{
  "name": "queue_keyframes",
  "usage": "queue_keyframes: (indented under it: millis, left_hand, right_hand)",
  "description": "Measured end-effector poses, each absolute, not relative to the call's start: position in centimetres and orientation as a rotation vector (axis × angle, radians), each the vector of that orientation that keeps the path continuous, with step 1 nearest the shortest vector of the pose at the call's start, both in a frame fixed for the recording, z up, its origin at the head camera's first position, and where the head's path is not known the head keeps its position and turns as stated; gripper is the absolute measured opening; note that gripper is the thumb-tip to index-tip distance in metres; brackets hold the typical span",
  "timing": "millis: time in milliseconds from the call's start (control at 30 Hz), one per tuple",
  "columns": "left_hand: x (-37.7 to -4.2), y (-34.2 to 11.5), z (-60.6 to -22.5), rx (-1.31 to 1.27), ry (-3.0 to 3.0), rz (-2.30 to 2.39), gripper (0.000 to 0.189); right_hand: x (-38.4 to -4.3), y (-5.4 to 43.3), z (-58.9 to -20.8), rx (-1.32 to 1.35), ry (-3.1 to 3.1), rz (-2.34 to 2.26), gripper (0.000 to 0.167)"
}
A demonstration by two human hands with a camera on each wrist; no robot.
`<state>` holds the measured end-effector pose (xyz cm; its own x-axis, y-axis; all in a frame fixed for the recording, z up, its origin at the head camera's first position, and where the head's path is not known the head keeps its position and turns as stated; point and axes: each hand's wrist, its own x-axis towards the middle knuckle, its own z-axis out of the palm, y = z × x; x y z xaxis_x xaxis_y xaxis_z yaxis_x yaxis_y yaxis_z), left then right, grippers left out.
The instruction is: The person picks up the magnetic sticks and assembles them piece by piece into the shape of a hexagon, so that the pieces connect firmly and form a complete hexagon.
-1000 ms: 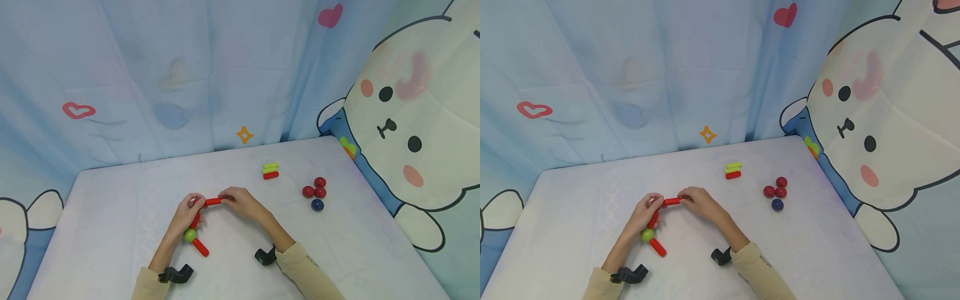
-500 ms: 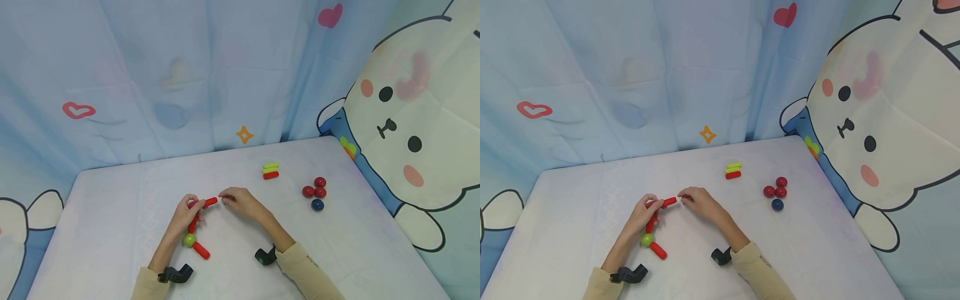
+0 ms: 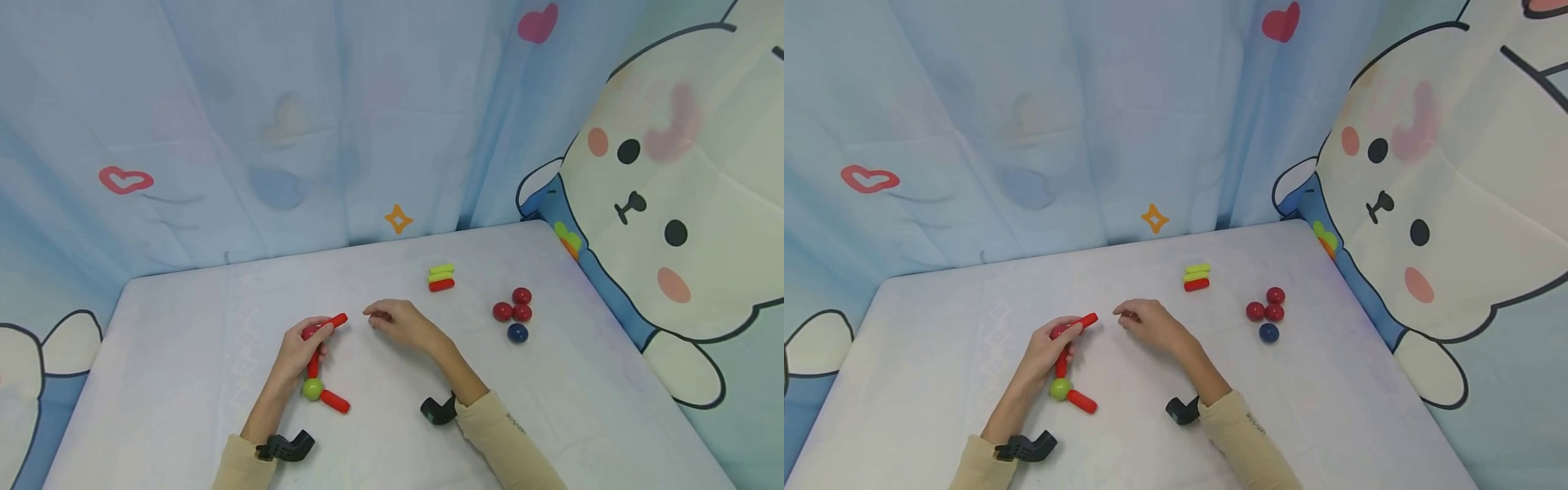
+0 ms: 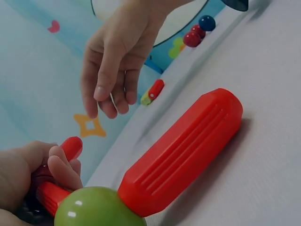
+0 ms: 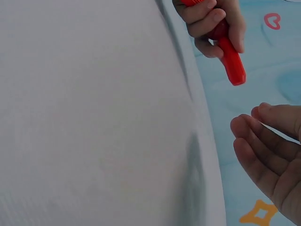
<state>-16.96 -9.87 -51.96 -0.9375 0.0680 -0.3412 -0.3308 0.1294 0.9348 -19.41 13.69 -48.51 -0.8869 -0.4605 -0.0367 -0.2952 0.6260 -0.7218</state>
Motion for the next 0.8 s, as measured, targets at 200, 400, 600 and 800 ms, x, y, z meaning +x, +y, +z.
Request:
queue_keyframes:
  millis: [200, 400, 600, 800]
  left_hand:
    - [-17.1, -9.7, -52.0, -0.281, 2.104, 1.903, 0.034]
    - [-17.1, -9.6, -51.7, -0.302, 2.083, 1.929, 0.032]
    - [-17.0, -9.7, -51.7, -0.304, 2.062, 1.938, 0.032]
    - [-17.0, -9.9, -51.8, -0.318, 2.056, 1.933, 0.031]
  right_hand:
    - [-20.2, 16.9, -47.5, -0.492, 2.610, -1.054, 0.032]
    - [-20.5, 22.4, -45.5, -0.283, 2.704, -0.925, 0.038]
    - [-19.6, 27.4, -43.3, -0.001, 2.835, -0.827, 0.044]
    - [-19.4, 29.2, -43.2, 0.063, 2.821, -0.794, 0.047]
